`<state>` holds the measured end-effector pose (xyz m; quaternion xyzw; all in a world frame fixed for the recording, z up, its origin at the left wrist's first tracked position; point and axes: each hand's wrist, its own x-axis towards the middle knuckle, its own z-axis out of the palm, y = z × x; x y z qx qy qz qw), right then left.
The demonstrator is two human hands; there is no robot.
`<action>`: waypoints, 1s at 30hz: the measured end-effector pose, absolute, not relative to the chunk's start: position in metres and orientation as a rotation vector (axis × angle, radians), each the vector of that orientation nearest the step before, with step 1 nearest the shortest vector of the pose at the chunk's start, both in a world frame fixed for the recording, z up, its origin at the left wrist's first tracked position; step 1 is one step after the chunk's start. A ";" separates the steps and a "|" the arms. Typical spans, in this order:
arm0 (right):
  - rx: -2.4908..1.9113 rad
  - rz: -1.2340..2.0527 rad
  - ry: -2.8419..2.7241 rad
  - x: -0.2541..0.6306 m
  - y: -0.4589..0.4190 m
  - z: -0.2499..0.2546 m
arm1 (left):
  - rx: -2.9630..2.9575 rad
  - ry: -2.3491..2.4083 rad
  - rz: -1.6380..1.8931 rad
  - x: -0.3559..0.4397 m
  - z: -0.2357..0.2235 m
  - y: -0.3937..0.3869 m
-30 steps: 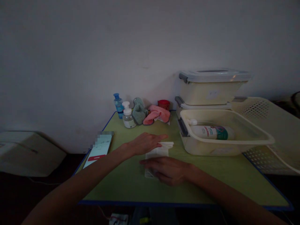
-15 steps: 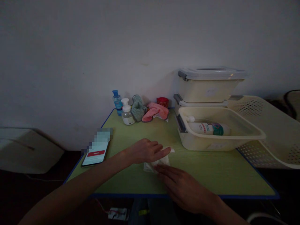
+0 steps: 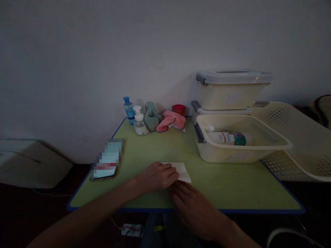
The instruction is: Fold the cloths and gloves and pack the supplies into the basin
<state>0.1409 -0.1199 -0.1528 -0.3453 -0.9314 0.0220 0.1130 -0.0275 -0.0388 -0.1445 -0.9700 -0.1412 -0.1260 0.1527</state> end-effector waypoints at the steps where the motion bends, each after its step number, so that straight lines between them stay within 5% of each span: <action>1: -1.008 0.045 -2.724 0.141 -0.121 -0.155 | -2.786 -0.411 -0.352 -0.028 -0.146 -0.039; 30: -1.028 -0.389 -2.283 0.172 -0.108 -0.157 | -2.673 -0.485 -0.413 -0.063 -0.140 -0.060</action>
